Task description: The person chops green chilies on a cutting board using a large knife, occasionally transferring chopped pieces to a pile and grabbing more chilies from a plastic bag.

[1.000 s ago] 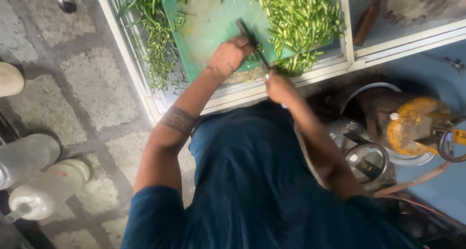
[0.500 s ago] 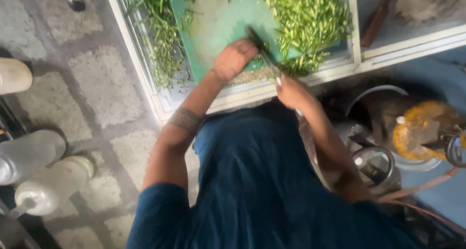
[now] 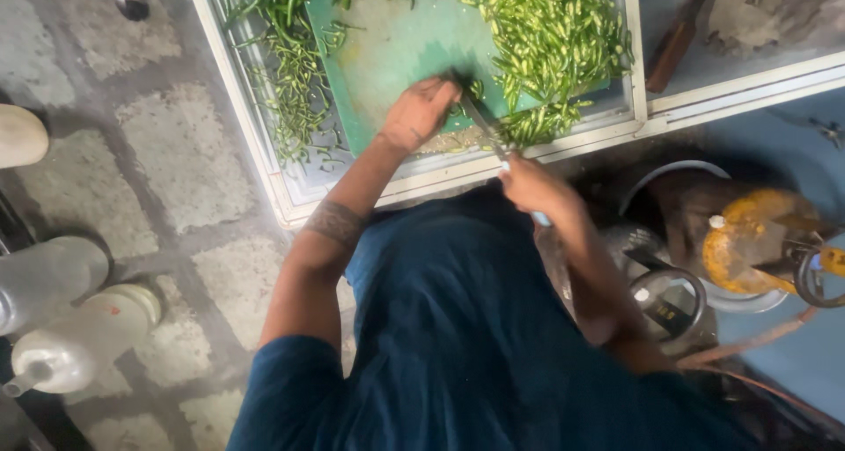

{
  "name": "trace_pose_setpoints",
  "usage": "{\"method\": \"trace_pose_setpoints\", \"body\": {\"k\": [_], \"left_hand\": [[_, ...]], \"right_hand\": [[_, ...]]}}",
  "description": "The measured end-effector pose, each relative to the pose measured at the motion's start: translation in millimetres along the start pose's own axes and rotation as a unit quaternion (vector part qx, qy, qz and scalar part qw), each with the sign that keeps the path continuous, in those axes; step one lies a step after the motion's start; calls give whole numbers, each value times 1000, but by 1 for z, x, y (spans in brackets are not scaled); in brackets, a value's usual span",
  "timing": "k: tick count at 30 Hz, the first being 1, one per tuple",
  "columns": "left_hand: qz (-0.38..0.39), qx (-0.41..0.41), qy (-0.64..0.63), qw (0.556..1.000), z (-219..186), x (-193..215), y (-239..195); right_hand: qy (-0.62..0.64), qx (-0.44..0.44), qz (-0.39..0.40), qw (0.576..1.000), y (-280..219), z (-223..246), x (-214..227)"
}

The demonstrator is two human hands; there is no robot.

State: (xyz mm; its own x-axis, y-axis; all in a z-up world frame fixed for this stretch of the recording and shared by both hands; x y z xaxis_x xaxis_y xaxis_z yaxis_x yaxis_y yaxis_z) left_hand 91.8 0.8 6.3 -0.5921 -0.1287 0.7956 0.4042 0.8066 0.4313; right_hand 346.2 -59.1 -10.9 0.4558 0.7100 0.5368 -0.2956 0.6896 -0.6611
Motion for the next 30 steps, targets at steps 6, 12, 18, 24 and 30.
{"method": "trace_pose_setpoints", "body": {"k": [6,12,18,24,30], "left_hand": [[69,20,6,997,3,-4,0],[38,-65,108,991,22,11,-21],[-5,239,200,950,132,87,-53],[-23,197,319,927,206,101,-12],[53,91,393,914,226,101,6]], "right_hand": [[-32,37,-75,996,58,-11,-27],[39,61,-128,989,49,-14,9],[111,90,-88,986,13,-17,7],[98,125,-12,987,27,-36,-14],[127,97,-183,970,36,-56,30]]}}
Point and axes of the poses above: each hand's wrist, its own y-axis towards the middle knuckle, its own x-axis out of the back of the hand, z = x × y, the point moved 3 cm from there along y, towards the middle knuckle, and after that the axes turned 13 degrees about y, right-handed, at the moved point
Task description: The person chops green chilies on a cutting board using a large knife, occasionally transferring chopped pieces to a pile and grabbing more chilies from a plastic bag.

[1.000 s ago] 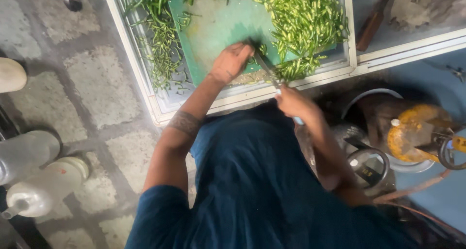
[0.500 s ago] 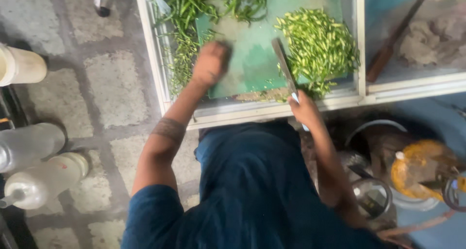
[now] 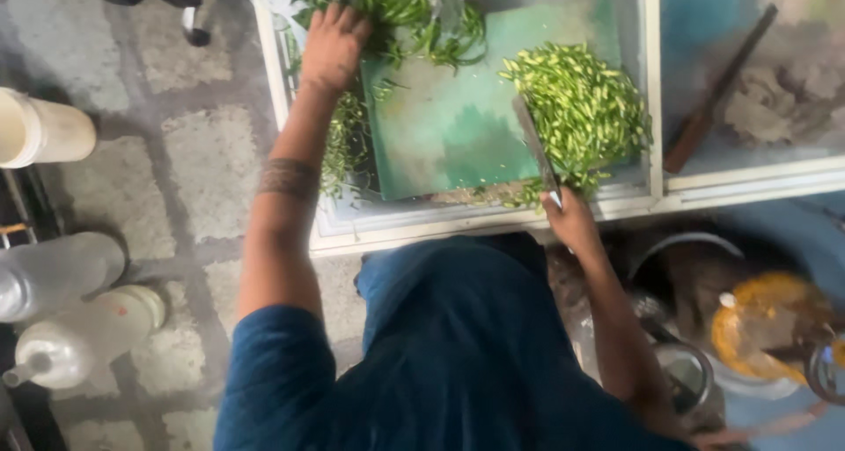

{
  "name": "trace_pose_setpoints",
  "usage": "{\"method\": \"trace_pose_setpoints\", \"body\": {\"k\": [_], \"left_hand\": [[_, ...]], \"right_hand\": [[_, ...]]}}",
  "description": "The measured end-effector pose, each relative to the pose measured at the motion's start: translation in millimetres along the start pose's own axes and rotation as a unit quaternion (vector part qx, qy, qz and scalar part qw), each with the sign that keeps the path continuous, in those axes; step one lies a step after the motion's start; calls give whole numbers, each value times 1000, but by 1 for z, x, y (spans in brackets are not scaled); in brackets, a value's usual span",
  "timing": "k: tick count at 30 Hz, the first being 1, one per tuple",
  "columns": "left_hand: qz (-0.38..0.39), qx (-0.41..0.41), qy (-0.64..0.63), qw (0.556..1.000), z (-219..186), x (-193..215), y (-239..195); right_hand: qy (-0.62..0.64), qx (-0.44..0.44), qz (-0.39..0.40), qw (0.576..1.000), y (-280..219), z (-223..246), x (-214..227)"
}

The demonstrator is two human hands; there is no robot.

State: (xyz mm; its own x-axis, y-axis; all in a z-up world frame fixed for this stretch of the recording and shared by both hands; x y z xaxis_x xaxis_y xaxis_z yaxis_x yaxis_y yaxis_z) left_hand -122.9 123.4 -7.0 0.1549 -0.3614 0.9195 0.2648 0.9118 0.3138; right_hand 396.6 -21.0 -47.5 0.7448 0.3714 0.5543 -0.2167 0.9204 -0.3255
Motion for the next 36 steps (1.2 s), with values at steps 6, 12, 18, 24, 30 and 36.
{"method": "trace_pose_setpoints", "body": {"k": [6,12,18,24,30,36], "left_hand": [[-187,150,-269,933,-40,89,-13],[26,193,-656,729,-179,93,-42],[-20,-79,-387,918,-198,103,-49],[19,-182,-230,956,-205,92,-41],[4,-207,-154,966,-215,81,-42],[59,-217,-141,964,-221,81,-38]], "right_hand": [[143,-19,-8,990,-18,23,-5],[281,-127,-18,951,-18,33,-27],[-54,45,-27,997,-13,61,-33],[-199,-29,76,977,-19,87,-24],[-207,-45,125,969,-50,74,1],[-182,-41,122,975,-15,60,-36]]}}
Point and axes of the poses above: each hand's wrist, its own y-axis towards the middle knuckle, its own x-axis out of the back of the hand, z = x × y, the point moved 3 cm from there along y, towards the middle knuckle, and after that the axes turned 13 degrees about y, right-handed, at the moved point
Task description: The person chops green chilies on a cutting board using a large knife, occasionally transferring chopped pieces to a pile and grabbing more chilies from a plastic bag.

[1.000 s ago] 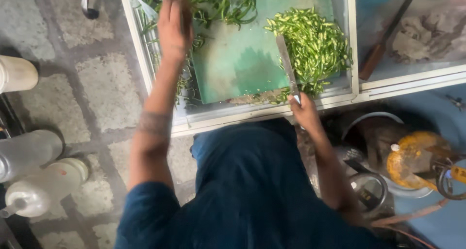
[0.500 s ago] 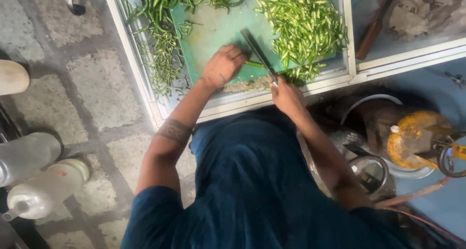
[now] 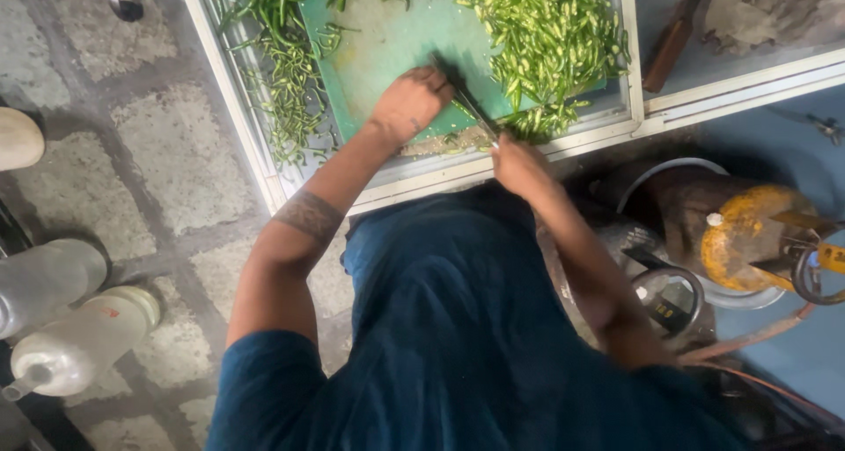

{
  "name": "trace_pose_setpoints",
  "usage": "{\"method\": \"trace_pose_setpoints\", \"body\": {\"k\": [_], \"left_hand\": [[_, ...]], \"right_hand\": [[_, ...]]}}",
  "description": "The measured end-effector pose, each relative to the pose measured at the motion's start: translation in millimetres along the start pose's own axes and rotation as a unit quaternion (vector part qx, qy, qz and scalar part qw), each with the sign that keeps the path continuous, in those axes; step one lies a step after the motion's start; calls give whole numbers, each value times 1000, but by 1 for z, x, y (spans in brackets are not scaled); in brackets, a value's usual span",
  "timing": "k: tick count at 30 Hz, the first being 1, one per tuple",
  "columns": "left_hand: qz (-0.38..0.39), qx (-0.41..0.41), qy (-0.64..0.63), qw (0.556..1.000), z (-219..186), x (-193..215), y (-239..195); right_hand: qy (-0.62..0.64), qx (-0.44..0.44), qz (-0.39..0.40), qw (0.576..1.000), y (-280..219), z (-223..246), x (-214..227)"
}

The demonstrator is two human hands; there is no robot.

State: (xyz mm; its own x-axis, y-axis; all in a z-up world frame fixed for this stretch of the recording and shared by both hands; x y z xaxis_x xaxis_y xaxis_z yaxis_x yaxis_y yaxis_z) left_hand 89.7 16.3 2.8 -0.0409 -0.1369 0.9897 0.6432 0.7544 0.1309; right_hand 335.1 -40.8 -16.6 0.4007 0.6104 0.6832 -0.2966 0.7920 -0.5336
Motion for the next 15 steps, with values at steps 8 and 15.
{"method": "trace_pose_setpoints", "body": {"k": [8,15], "left_hand": [[-58,15,-6,998,-3,2,0],[-95,17,14,995,-2,-4,0]], "right_hand": [[29,4,-36,999,-14,5,-6],[24,24,3,999,-24,-5,17]]}}
Point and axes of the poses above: each hand's wrist, its own y-axis towards the middle knuckle, its own x-axis out of the back of the hand, z = x × y, the point moved 3 cm from there along y, towards the middle knuckle, and after that the axes turned 13 degrees about y, right-handed, at the moved point
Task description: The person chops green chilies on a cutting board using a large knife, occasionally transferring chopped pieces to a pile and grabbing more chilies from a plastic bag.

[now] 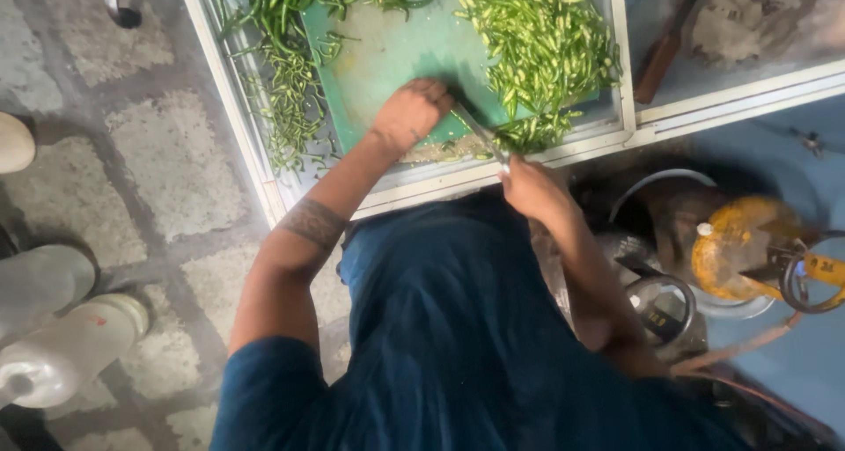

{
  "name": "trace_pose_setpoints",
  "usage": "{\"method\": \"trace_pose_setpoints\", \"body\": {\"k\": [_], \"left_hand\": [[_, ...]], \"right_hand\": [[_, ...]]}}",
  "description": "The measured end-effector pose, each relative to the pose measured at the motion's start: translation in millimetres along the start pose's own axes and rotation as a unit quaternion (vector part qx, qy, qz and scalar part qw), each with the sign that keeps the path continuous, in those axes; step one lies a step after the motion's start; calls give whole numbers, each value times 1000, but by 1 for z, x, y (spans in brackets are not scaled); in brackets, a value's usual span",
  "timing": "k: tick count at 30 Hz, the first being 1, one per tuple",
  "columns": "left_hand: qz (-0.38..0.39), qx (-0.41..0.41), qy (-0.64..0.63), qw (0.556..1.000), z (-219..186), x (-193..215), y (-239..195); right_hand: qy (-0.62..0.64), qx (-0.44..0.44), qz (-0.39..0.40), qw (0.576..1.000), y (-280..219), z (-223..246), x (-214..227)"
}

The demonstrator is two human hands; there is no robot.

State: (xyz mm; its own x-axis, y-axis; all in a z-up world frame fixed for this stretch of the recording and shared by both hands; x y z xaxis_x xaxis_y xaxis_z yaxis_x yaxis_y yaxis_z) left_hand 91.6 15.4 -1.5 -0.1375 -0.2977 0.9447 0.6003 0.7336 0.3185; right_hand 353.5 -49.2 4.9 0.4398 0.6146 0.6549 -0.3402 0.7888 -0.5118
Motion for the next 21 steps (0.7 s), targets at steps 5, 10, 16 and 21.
{"method": "trace_pose_setpoints", "body": {"k": [5,10,16,21], "left_hand": [[34,-5,-10,999,-3,4,-3],[35,-2,-14,999,-6,8,-1],[25,5,-41,999,-6,8,-4],[22,-2,-22,1000,-8,4,-5]], "right_hand": [[8,-32,-38,999,32,16,-32],[-17,8,-7,1000,15,22,2],[-39,26,-70,996,5,23,-16],[-33,-30,16,999,-15,8,6]]}}
Point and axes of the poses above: each hand's wrist, its own y-axis towards the middle knuckle, its own x-axis out of the back of the hand, z = x × y, the point moved 3 cm from there along y, towards the middle knuckle, and after that the axes turned 13 degrees about y, right-handed, at the moved point
